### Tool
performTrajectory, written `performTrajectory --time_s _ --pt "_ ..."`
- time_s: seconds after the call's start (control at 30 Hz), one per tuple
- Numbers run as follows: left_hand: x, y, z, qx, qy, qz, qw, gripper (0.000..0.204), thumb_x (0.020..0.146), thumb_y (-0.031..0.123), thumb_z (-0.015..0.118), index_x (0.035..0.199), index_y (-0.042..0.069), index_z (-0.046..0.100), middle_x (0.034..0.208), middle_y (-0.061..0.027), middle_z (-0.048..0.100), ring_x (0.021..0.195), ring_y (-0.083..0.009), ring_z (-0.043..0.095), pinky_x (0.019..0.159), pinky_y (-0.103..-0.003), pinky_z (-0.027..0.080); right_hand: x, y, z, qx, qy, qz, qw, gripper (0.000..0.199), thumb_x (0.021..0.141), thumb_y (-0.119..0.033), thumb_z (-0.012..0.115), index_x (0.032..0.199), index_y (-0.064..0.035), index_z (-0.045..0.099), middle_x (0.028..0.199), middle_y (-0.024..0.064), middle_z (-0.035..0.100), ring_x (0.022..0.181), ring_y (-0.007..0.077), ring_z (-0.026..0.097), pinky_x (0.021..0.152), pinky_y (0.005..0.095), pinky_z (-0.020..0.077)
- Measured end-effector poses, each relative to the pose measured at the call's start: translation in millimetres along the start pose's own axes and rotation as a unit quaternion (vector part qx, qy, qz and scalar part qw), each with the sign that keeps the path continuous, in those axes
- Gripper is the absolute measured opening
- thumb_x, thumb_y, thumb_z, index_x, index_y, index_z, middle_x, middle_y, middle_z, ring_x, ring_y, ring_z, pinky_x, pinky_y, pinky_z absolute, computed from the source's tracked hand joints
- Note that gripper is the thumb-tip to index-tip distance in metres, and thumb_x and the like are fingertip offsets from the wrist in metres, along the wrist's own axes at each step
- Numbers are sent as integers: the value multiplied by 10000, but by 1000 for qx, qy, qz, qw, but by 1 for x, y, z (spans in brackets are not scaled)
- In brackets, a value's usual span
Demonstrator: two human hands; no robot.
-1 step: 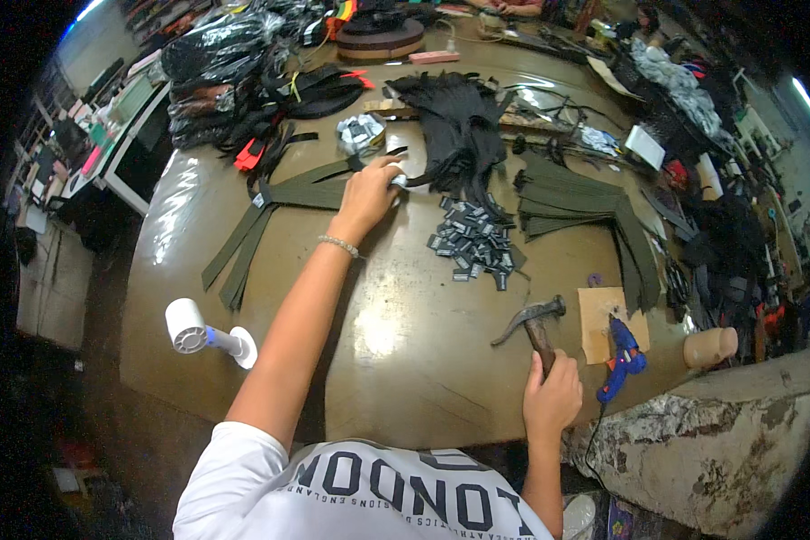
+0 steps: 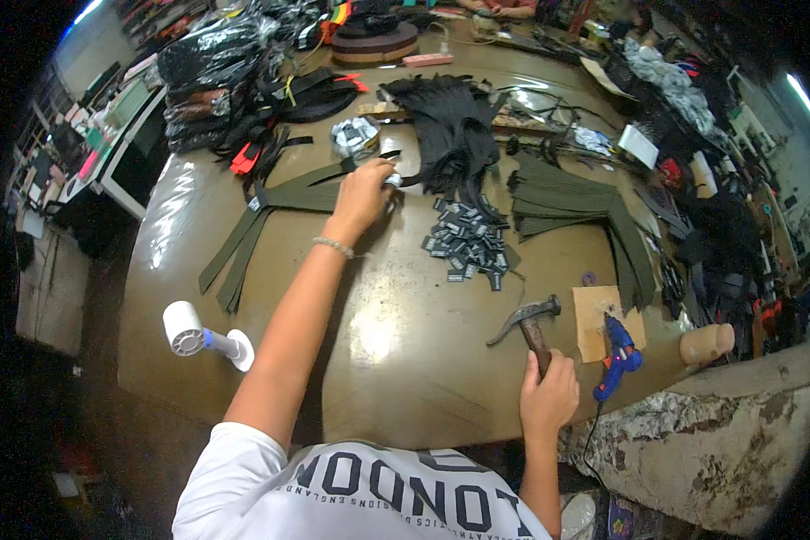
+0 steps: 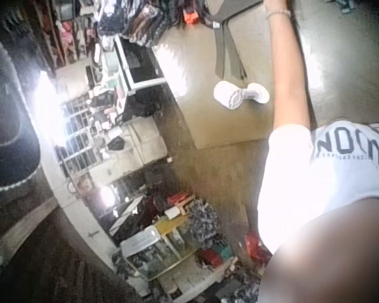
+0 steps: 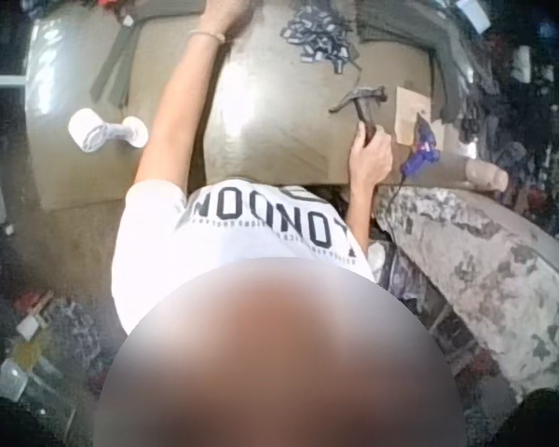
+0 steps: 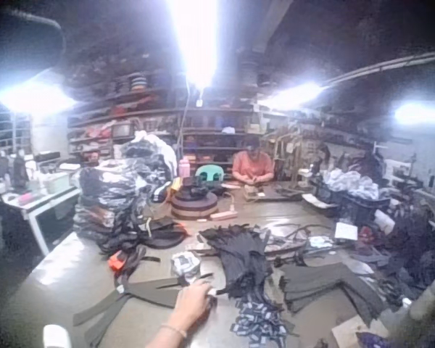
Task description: The person assembles a strap by applying hot glue to a black webbing strip and attaching green fabric pieces and small rectangular tags. They repeatedly pick up the glue gun, apply glue, and press components together on a cluttered workbench.
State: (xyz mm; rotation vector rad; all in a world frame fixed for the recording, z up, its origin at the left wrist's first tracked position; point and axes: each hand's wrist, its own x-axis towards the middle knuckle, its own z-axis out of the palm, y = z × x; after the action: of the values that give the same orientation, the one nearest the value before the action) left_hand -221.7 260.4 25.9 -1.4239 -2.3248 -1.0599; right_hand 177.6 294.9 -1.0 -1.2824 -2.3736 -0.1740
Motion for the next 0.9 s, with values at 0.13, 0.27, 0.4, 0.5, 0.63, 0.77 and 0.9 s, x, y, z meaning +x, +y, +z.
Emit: performTrajectory --time_s 0.13,0.27,0.4,0.5,0.63,0.77,0.9 --pt "-8 38 -31 -122 41 -21 991 237 875 229 722 961 11 691 818 -101 700 696 -209 652 659 -332 493 1 -17 -16 13 15 8 1000 390 915 -314 646 1182 -37 585 1124 168 539 1097 377 496 947 484 394" --pt "-81 90 -61 -359 -12 -149 921 294 914 272 705 884 -18 668 727 -41 637 688 -77 520 633 -271 455 15 -68 -20 532 -159 -17 832 416 1003 -352 528 1267 -34 567 1225 120 528 1116 242 511 931 354 443" --pt "-163 118 -96 -399 -91 -259 875 239 924 226 697 886 -9 676 709 24 588 669 -42 494 579 -235 419 63 -124 5 788 -520 145 296 383 1031 -284 502 1268 12 555 1174 51 582 784 76 521 575 214 443" --pt "-209 124 -120 -348 -134 -301 878 232 912 223 712 870 -4 692 699 33 580 655 -43 470 569 -242 404 107 -145 19 722 -608 102 314 288 995 -208 577 1190 3 597 984 -8 601 606 28 471 433 168 368" --pt "-256 128 -134 -282 -154 -266 909 278 911 243 713 898 -35 704 693 -112 623 614 -100 500 567 -271 433 155 -157 30 707 -565 13 424 180 935 -132 663 1074 -17 654 827 -28 622 611 15 540 488 144 446" --pt "-280 127 -130 -307 -230 -283 879 280 909 251 699 924 -29 696 742 -163 651 619 -193 587 589 -316 466 175 -178 53 609 -502 -53 612 176 916 -183 699 1006 -35 670 794 -22 658 663 36 568 555 178 471" --pt "-280 122 -124 -115 -268 -192 937 226 885 236 701 930 18 667 741 -146 632 662 -318 624 594 -393 487 159 -205 94 486 -257 -238 801 288 872 -287 732 904 -4 691 785 37 637 683 161 583 654 301 472"
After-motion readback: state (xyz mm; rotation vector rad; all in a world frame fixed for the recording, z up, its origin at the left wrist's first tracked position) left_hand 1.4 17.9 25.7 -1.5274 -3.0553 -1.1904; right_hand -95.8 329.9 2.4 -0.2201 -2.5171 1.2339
